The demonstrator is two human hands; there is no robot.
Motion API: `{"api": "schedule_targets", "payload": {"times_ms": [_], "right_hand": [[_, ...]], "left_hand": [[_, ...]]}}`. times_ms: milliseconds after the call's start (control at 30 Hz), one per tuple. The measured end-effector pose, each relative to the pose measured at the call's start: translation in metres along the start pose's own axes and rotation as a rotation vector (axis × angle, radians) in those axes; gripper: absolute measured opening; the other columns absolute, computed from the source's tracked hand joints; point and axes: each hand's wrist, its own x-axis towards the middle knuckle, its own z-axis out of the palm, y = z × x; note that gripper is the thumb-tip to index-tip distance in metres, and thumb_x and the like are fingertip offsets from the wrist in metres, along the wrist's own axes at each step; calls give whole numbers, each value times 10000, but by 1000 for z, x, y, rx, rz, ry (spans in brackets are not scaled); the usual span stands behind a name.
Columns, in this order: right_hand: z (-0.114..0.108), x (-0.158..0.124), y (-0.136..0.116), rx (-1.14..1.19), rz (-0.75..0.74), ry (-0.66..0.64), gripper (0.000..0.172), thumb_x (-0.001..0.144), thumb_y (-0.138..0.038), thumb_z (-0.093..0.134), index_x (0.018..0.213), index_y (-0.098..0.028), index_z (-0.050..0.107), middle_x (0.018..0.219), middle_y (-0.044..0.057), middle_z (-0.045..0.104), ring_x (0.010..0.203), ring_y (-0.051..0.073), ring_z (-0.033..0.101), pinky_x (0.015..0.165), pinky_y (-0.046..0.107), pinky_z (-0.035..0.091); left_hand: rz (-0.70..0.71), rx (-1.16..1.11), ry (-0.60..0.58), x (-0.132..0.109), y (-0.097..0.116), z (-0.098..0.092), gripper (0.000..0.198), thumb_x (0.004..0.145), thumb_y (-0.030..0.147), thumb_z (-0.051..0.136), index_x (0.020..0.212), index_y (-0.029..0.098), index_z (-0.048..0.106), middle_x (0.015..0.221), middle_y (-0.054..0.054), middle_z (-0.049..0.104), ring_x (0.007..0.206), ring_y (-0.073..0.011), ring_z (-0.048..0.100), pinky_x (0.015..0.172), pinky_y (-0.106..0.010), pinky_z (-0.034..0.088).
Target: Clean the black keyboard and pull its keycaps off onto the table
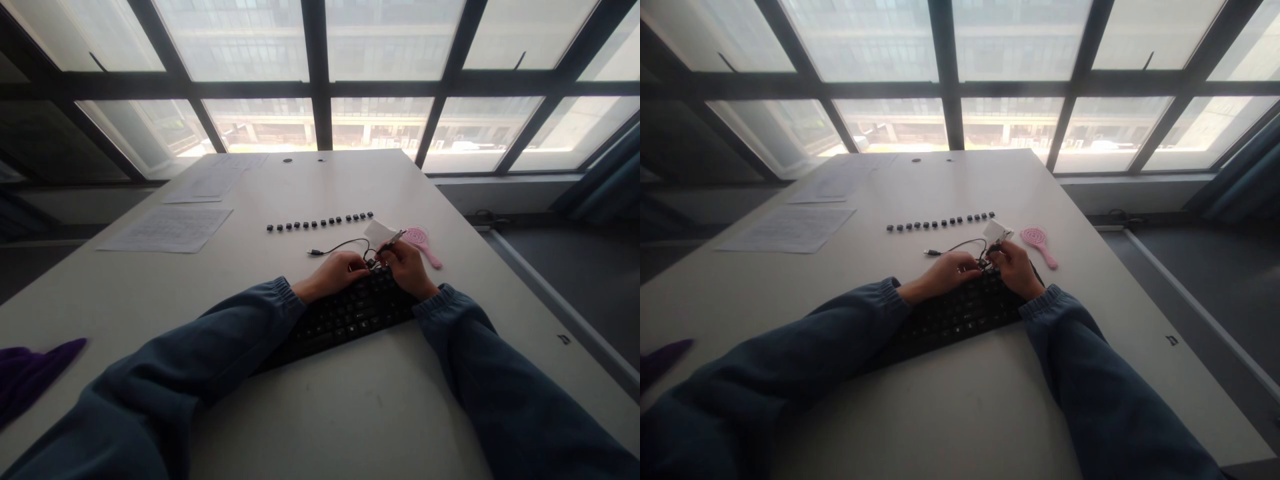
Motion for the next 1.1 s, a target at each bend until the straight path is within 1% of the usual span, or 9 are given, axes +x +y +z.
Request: {"api": "schedule_targets", "payload": {"times_ms": [100,167,233,333,400,567,800,1000,1100], "right_hand": [[0,0,-1,-14,9,-18,85,881,-248,597,857,-185,648,752,17,680,645,154,611,605,283,502],[0,0,-2,-29,9,-33,83,872,-238,605,862,-182,666,767,20,688,654,158,623,612,286,507],[0,0,-3,-41,5,-45,91,865,-237,615,868,-181,688,784,25,700,674,166,640,632,293,518],[1,-1,-2,-71,-1,-45,96,846,-239,647,879,-185,719,812,34,724,724,186,668,680,308,538],[2,-1,-2,-93,-9,-46,99,837,-238,665,888,-188,734,838,39,735,762,197,680,715,318,547],[2,-1,-4,-103,-89,-116,112,871,-223,642,899,-190,746,906,49,740,843,201,687,792,332,545],[2,-2,-2,-222,-175,-86,128,890,-203,647,923,-214,770,902,38,760,872,203,704,818,331,553],[3,-3,-2,-290,-179,-26,116,885,-262,685,926,-224,787,863,42,764,846,220,717,800,346,565],[3,-3,-4,-257,-150,-14,128,882,-300,699,929,-225,791,891,50,770,844,223,721,814,359,573]], "left_hand": [[-24,-68,-12,0,3,-1,311,796,365,780,1028,164,723,861,-35,714,724,-151,636,660,-253,511],[-9,-82,-3,0,6,-2,333,811,347,764,1095,180,715,880,-33,716,727,-145,638,674,-253,516],[1,-64,21,1,8,-3,255,835,311,736,1057,186,735,861,-28,721,718,-138,632,692,-254,512],[-21,-53,27,0,9,-5,176,812,276,756,957,177,750,825,-20,729,707,-135,627,688,-246,500],[-45,-45,23,0,9,-5,170,789,285,779,910,171,744,800,-14,726,701,-137,627,674,-241,491],[-68,3,59,0,7,-4,171,777,309,782,844,165,720,763,-7,708,689,-138,616,646,-237,471],[-56,-79,-6,0,11,-6,92,802,236,720,852,167,755,744,0,718,702,-140,632,678,-240,479],[-13,-121,53,2,7,-5,154,802,220,706,930,169,776,889,-37,751,791,-160,671,751,-262,523],[-72,-127,61,2,7,-6,164,778,262,751,907,161,752,823,-28,744,767,-167,677,727,-270,529]]}}
